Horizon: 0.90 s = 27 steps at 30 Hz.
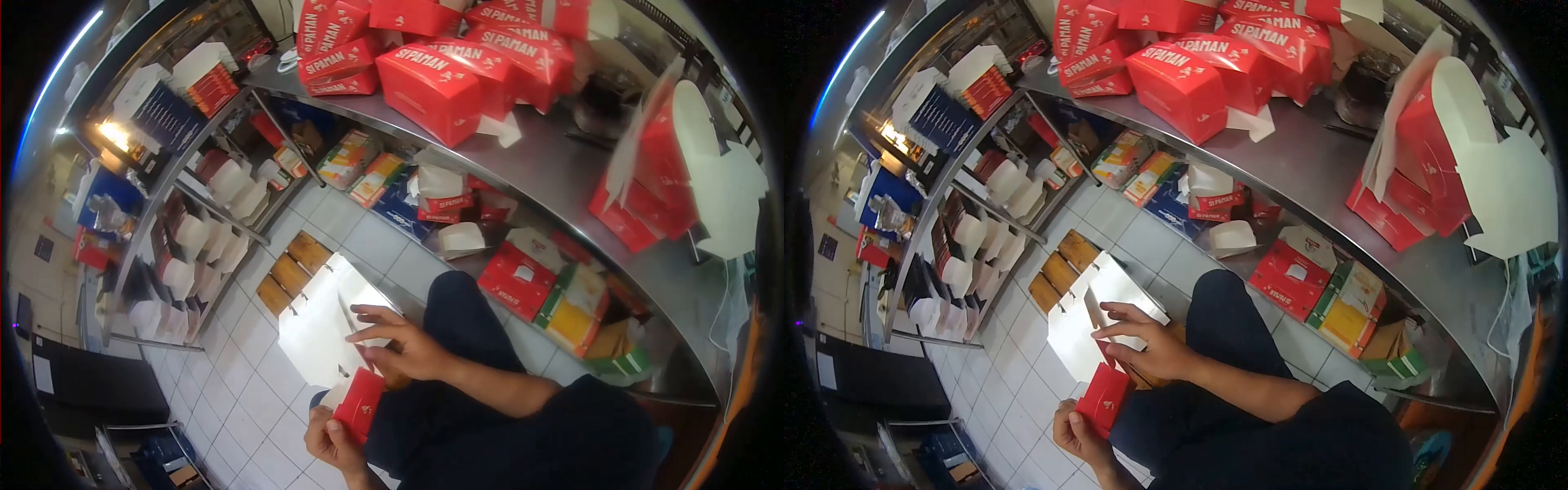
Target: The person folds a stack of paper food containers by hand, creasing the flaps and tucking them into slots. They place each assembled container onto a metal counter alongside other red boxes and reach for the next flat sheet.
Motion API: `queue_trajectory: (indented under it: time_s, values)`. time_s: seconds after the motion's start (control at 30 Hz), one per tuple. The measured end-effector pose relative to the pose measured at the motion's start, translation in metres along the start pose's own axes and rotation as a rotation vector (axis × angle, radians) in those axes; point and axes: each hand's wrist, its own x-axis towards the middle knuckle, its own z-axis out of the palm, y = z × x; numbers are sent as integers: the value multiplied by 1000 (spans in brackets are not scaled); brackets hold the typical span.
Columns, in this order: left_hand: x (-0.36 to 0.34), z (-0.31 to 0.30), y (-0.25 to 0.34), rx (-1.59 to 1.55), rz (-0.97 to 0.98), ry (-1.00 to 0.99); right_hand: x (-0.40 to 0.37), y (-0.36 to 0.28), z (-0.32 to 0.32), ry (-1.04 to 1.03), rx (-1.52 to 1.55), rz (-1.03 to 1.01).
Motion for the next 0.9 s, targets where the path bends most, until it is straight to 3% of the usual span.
queue_trajectory:
  time_s: [0.07,0.13,0.17,0.23,0.27,0.37,0.5,0.57,0.6,0.63,0.67,0.7,0.77,0.87,0.9]
  values:
    - [5,-3,-3,29,77,-46,-6,7,-2,31,170,86]
    - [11,1,-3,351,-72,-18,-8,7,3,158,424,169]
    - [11,3,-3,352,-75,-23,-11,4,5,162,425,172]
    - [12,7,-6,238,-69,-52,-11,-21,10,190,-181,10]
    - [9,8,-12,242,-5,4,-11,-25,11,143,-324,-93]
    - [12,12,-12,151,85,44,-16,-20,7,-125,-128,30]
    - [16,17,-15,96,64,-64,-27,-11,-12,-205,-88,93]
    - [19,27,-19,227,1,-185,-37,-17,-25,-227,-421,-29]
    - [24,37,-25,223,-16,-183,-47,-4,-33,-220,-540,46]
    - [32,49,-34,253,157,-89,-56,6,-45,-226,-543,57]
    - [35,58,-47,280,333,10,-61,13,-61,-69,-645,57]
    - [37,59,-67,274,327,16,-65,15,-77,90,-745,53]
    - [43,59,-118,278,84,-173,-72,9,-108,416,-739,134]
    - [41,62,-177,514,18,-524,-87,32,-176,677,-860,72]
    - [36,60,-198,506,24,-527,-88,40,-195,752,-845,60]
